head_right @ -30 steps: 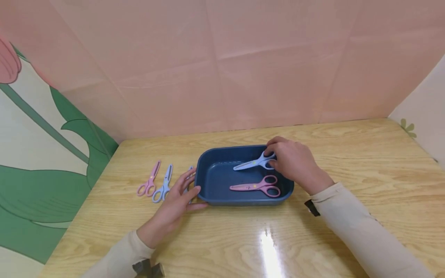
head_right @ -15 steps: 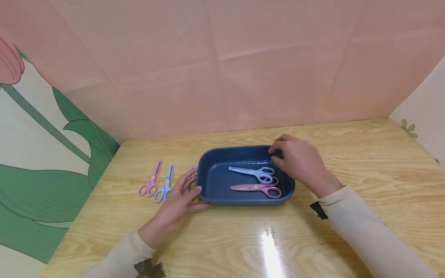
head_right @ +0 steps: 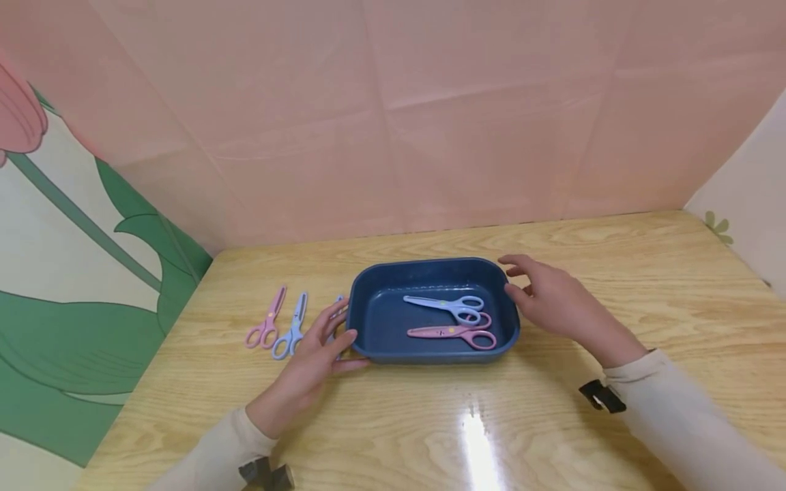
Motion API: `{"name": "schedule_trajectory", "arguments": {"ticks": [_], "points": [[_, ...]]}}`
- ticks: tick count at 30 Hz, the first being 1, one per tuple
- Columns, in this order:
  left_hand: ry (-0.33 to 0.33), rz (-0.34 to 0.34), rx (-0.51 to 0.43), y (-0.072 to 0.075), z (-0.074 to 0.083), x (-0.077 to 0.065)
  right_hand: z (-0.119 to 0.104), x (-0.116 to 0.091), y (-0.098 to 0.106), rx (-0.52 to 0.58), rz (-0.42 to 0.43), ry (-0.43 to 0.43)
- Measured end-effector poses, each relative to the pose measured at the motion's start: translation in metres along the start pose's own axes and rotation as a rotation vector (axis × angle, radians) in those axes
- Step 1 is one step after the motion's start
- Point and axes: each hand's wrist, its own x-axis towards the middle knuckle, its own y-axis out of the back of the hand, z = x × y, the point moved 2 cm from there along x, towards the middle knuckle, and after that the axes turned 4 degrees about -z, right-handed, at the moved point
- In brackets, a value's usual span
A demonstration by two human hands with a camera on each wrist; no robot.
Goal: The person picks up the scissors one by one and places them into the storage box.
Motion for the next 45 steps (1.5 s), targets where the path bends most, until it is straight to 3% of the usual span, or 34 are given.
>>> {"name": "schedule_trajectory", "arguments": {"ticks": [7,13,17,23,34,45], "points": [[-0.002,0.003,0.001,0.000,0.000,0.000,0.004,-0.013,-0.005,0.257,-0.148,-0.036],[0.005,0.000,0.007,0.000,0.001,0.000,0.006,-0.022,-0.008,0.516,-0.213,-0.031],[0.008,-0.003,0.008,0.001,0.000,0.001,0.007,-0.026,-0.010,0.609,-0.228,0.000],[0.004,-0.010,0.013,0.002,0.000,0.001,0.007,-0.026,-0.014,0.597,-0.227,0.026],[-0.004,-0.028,0.020,0.004,0.000,0.002,0.011,-0.027,-0.016,0.653,-0.273,-0.016],[0.002,-0.022,0.044,0.007,0.000,0.003,0.009,-0.026,-0.015,0.641,-0.284,-0.033]]}}
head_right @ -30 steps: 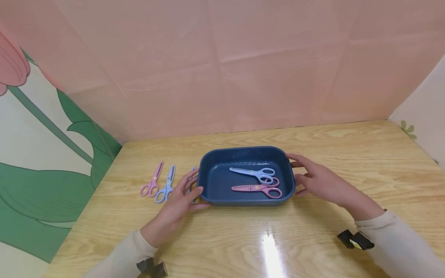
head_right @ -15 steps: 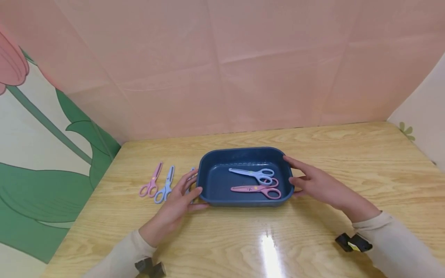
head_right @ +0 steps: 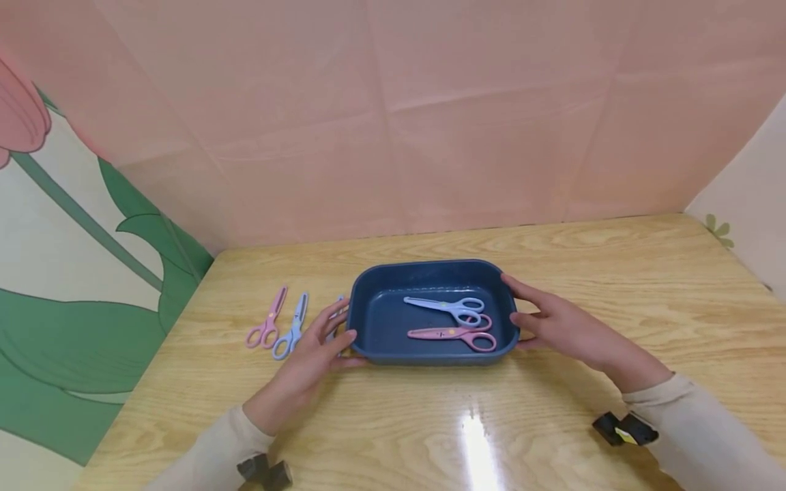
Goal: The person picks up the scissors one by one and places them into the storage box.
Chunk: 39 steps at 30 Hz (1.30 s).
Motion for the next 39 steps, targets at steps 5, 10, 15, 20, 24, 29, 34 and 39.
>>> {"name": "schedule_trajectory", "arguments": {"ticks": [5,10,15,20,24,29,34,39], "points": [[-0.006,-0.003,0.004,0.001,0.002,0.000,0.000,0.001,0.000,-0.002,0.002,-0.014],[-0.009,0.037,0.025,0.006,0.008,0.001,0.001,0.000,0.000,-0.007,0.004,-0.026],[-0.028,0.092,0.061,0.015,0.020,-0.002,0.001,0.000,0.001,-0.007,0.004,-0.033],[-0.054,0.095,0.116,0.025,0.029,-0.006,0.001,-0.001,0.000,-0.013,0.001,-0.023],[-0.021,0.091,0.230,0.032,0.033,-0.008,0.001,-0.001,0.000,-0.027,0.004,-0.023],[-0.001,0.072,0.562,0.035,0.034,-0.012,0.001,-0.001,0.000,-0.032,0.000,-0.025],[-0.107,0.090,0.897,0.035,0.031,-0.013,0.000,-0.001,0.000,-0.039,-0.005,-0.018],[-0.174,0.157,1.250,0.035,0.028,-0.012,0.000,-0.001,0.000,-0.043,-0.004,-0.020]]}}
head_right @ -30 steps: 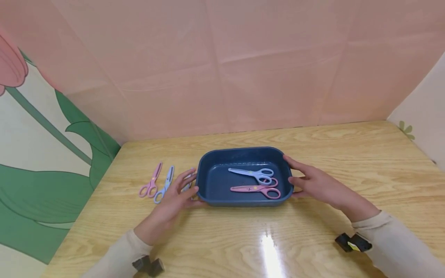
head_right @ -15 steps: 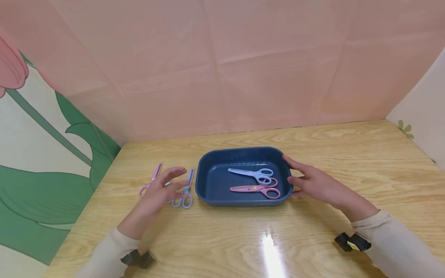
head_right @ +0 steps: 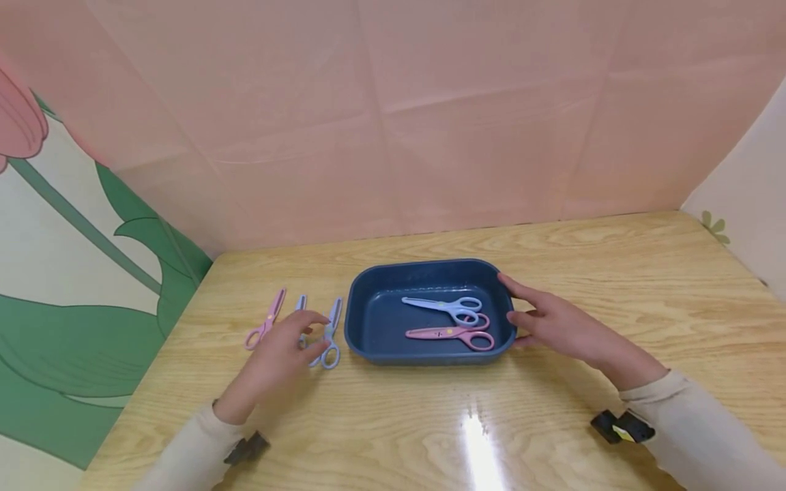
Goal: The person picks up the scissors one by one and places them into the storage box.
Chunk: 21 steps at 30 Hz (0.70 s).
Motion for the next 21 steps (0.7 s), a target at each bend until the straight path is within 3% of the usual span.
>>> {"name": "schedule_trajectory", "arguments": {"ticks": [4,7,21], "points": [[-0.044,0.000,0.251,-0.0035,0.0002,-0.0009,0.0000,0.0000,0.0003,-0.003,0.000,-0.001],[-0.043,-0.014,0.330,-0.0056,0.0005,-0.0016,-0.0001,-0.0001,0.0002,0.004,0.002,0.005],[0.002,0.027,0.432,-0.0040,-0.0002,-0.0024,0.0006,0.0002,-0.0005,-0.008,-0.001,-0.010]]}}
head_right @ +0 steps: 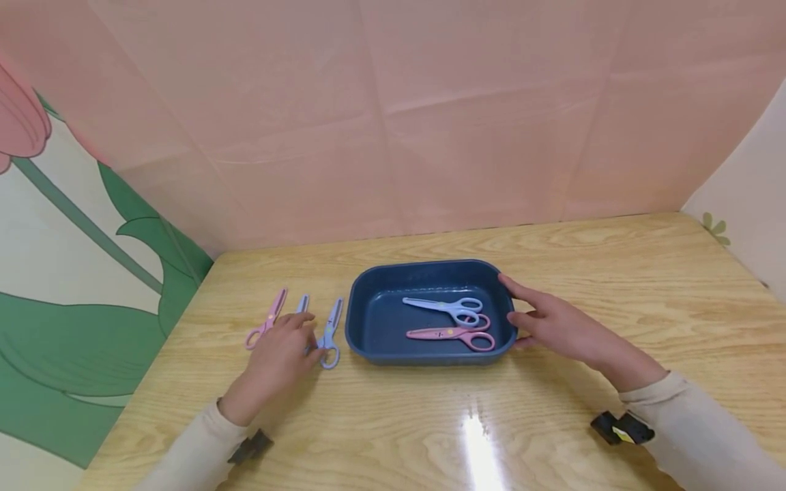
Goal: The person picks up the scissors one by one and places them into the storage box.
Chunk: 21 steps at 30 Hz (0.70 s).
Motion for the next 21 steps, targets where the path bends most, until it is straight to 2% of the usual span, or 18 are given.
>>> {"name": "schedule_trajectory", "arguments": {"ticks": [6,12,21], "points": [[-0.018,-0.040,0.038,-0.0014,0.0004,0.0010,0.0004,-0.0001,0.0003,-0.017,0.008,-0.009],[-0.023,-0.032,0.026,-0.0019,0.0014,0.0005,-0.0006,-0.0012,-0.0019,0.001,0.010,0.026],[-0.040,-0.007,0.031,-0.0002,0.0030,-0.0016,-0.0009,-0.0010,-0.0018,0.007,0.002,0.032]]}}
